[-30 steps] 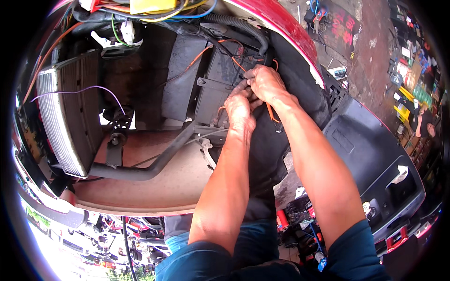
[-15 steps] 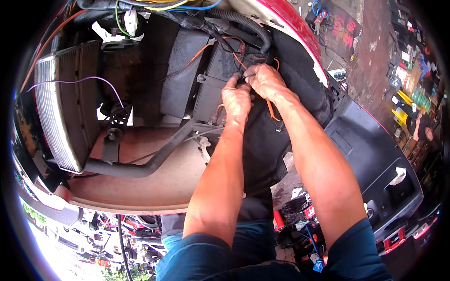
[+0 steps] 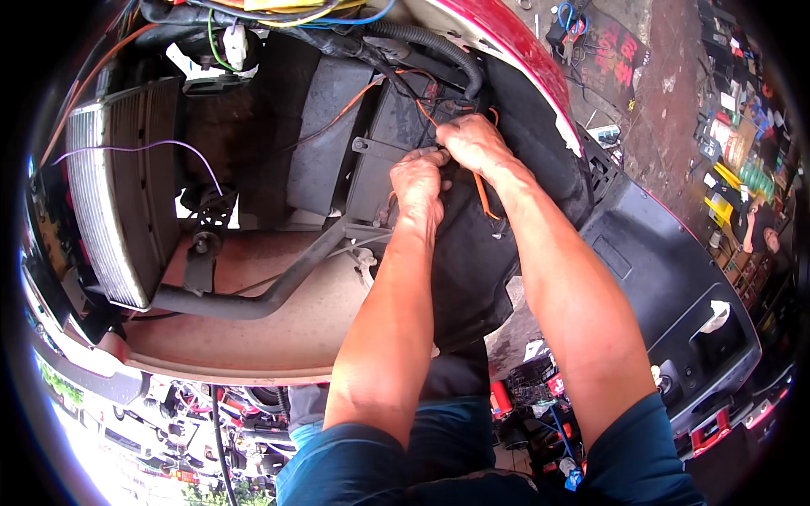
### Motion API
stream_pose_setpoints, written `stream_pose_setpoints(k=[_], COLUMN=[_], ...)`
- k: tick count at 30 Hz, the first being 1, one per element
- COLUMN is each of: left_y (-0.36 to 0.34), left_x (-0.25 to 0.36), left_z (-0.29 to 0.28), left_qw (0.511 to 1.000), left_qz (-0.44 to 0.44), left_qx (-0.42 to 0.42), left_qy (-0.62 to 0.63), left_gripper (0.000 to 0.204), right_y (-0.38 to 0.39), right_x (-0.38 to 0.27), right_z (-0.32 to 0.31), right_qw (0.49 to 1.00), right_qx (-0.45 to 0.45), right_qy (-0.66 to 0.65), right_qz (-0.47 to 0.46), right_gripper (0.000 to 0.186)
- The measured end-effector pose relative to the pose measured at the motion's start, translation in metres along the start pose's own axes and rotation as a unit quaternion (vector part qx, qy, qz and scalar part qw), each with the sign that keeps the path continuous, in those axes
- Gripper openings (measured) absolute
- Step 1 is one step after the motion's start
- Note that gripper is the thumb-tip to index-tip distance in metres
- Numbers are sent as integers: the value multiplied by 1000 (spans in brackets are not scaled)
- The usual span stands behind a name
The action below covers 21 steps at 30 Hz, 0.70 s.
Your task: The person holds a roll of tape, connects and wraps wires inside the battery compartment of a moped by hand, and picks up metal rods from the floor.
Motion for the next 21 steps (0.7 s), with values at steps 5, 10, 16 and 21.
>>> stream_pose_setpoints(k=[5, 10, 16, 21], left_y=[-6, -6, -1, -10], left_x=[-13, -17, -13, -9], left_z=[-8, 1, 7, -4], left_qw=[995, 986, 974, 996], left_qz=[-61, -115, -147, -55], left_qx=[20, -44, -64, -70], left_qy=[76, 114, 159, 12], left_gripper=[10, 21, 28, 22], right_y=[-1, -1, 12, 15], right_x=[-2, 6, -1, -7], right_z=[6, 11, 8, 3], right_qw=[996, 997, 996, 998], right_qx=[-13, -53, -25, 16], right_qy=[-86, -53, -7, 25], right_qz=[15, -16, -88, -56], right_gripper=[32, 31, 35, 27])
Point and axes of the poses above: each hand's wrist, its own y-axis away from the middle knuckle, its own z-axis out of the palm, x = y × z, the point moved 7 cm from there along -y, towards the middle knuckle, and after that the axes turned 8 degrees about -y, right-handed, at the moved point
